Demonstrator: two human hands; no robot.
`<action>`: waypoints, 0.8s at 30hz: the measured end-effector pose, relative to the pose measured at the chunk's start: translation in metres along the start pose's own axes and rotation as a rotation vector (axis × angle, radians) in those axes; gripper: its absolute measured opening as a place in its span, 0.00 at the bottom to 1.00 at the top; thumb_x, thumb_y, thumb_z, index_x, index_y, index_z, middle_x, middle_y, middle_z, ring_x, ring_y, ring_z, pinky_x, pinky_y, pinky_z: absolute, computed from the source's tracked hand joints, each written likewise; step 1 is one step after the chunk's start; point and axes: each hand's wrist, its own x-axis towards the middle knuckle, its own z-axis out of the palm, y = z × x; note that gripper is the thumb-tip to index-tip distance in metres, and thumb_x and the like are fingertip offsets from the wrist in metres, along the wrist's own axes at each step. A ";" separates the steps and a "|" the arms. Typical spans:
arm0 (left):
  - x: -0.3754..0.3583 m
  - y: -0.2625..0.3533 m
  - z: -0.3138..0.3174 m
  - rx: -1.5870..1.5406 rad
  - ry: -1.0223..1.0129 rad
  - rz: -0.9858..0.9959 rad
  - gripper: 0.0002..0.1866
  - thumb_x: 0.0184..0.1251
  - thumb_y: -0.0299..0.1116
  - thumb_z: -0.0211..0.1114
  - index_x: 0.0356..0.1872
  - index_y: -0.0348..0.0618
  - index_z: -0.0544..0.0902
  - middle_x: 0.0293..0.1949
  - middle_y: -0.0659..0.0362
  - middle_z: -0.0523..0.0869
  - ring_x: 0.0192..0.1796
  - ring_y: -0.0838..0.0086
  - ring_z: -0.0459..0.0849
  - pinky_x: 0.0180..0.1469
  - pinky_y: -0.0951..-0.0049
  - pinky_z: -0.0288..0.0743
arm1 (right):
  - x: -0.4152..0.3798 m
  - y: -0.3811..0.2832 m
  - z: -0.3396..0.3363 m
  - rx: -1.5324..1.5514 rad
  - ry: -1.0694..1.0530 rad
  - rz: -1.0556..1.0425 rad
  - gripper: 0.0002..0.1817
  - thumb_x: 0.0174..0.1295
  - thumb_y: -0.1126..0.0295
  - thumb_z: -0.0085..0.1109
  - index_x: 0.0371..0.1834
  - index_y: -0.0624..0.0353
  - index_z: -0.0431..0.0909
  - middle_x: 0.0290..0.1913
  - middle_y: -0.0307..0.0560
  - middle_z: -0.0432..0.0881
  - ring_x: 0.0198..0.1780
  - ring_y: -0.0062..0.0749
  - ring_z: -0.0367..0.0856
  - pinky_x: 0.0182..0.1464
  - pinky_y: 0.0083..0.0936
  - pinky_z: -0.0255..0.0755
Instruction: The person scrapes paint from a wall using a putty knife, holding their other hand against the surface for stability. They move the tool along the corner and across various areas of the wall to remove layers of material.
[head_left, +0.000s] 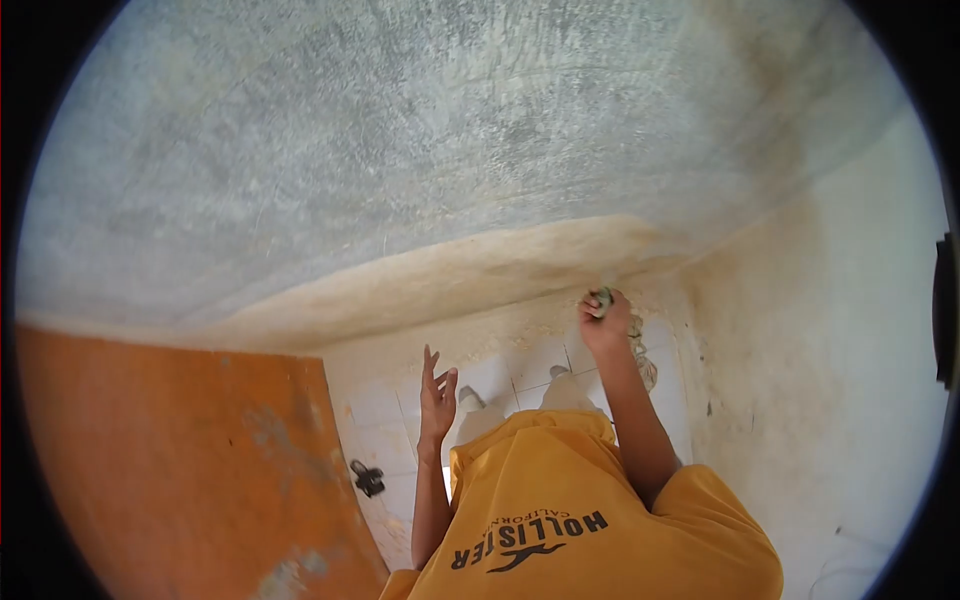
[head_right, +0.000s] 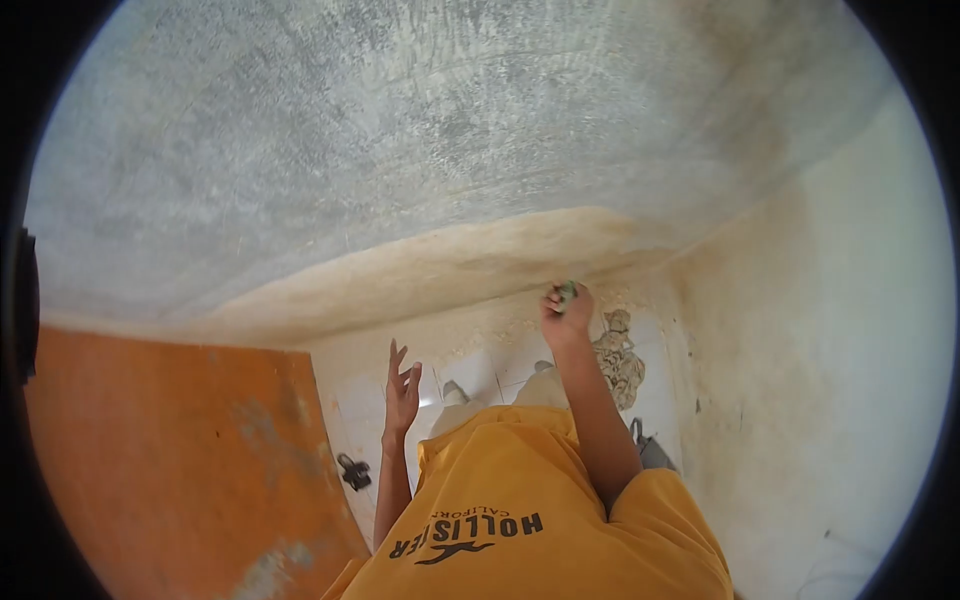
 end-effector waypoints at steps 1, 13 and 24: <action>0.006 -0.002 -0.011 0.005 -0.021 0.028 0.39 0.82 0.42 0.59 0.85 0.49 0.49 0.76 0.38 0.67 0.63 0.50 0.83 0.61 0.55 0.82 | -0.008 0.018 0.019 -0.024 -0.030 -0.063 0.07 0.75 0.64 0.46 0.39 0.53 0.70 0.33 0.41 0.78 0.24 0.24 0.68 0.23 0.20 0.64; 0.123 0.097 -0.041 0.339 0.146 0.843 0.38 0.78 0.28 0.60 0.84 0.45 0.53 0.85 0.44 0.38 0.85 0.44 0.45 0.82 0.47 0.49 | -0.032 0.130 0.118 -0.097 0.061 -0.382 0.07 0.77 0.61 0.51 0.40 0.46 0.68 0.24 0.33 0.65 0.19 0.19 0.58 0.16 0.19 0.49; 0.148 0.104 -0.012 0.432 0.130 0.750 0.46 0.76 0.36 0.64 0.85 0.46 0.44 0.81 0.32 0.25 0.83 0.32 0.25 0.81 0.38 0.38 | -0.033 0.104 0.120 -0.121 -0.010 -0.423 0.08 0.79 0.63 0.49 0.40 0.49 0.69 0.24 0.32 0.60 0.19 0.17 0.55 0.18 0.19 0.46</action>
